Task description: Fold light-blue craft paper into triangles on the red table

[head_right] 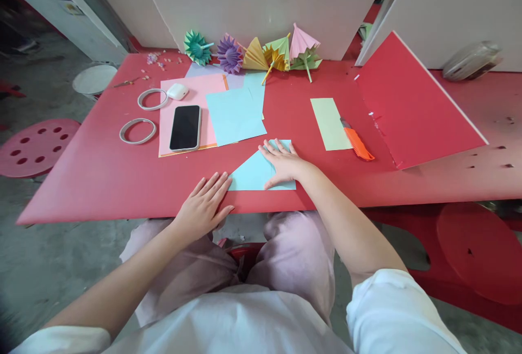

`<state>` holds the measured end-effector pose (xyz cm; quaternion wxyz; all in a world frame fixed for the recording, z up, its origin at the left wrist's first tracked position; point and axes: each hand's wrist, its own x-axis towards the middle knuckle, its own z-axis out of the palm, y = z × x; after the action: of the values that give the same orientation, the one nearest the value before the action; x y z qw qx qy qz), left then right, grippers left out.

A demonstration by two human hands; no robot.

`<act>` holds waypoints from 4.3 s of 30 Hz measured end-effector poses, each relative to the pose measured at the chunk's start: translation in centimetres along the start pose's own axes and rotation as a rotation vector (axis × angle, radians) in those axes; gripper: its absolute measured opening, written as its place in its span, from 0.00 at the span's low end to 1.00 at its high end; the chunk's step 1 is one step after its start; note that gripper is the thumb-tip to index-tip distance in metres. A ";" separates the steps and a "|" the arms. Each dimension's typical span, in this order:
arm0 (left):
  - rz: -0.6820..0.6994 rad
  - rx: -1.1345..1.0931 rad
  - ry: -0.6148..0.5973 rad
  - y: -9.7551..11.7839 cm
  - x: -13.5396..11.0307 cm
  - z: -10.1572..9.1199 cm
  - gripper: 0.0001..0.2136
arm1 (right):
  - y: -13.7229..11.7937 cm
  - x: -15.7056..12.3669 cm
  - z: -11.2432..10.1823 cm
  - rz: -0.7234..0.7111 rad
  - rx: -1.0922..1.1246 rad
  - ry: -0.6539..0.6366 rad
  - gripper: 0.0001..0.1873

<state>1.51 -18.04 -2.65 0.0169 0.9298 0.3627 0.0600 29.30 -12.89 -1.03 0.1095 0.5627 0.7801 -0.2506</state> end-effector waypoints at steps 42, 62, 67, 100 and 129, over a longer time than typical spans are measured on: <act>0.058 0.161 0.041 -1.5 2.1 -1.0 0.18 | -0.4 -0.4 -1.2 -0.012 0.062 0.016 0.58; -0.075 0.109 0.129 1.7 0.0 -2.5 0.18 | -2.9 1.6 -3.8 0.076 -0.133 0.198 0.35; -0.135 0.006 0.121 5.6 2.2 0.0 0.24 | -3.0 1.3 -3.5 0.088 -0.141 0.216 0.34; 0.205 -0.194 0.406 2.4 -3.2 1.5 0.17 | -4.7 -4.6 1.9 0.110 0.456 0.686 0.16; -0.603 -1.881 -0.110 1.7 -0.8 -7.1 0.09 | -8.7 -10.0 0.4 0.188 1.233 0.288 0.19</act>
<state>1.18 -19.88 4.40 0.7800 0.4080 0.3876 0.2736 24.55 -23.49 5.48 -0.3189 0.6163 0.4471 -0.5644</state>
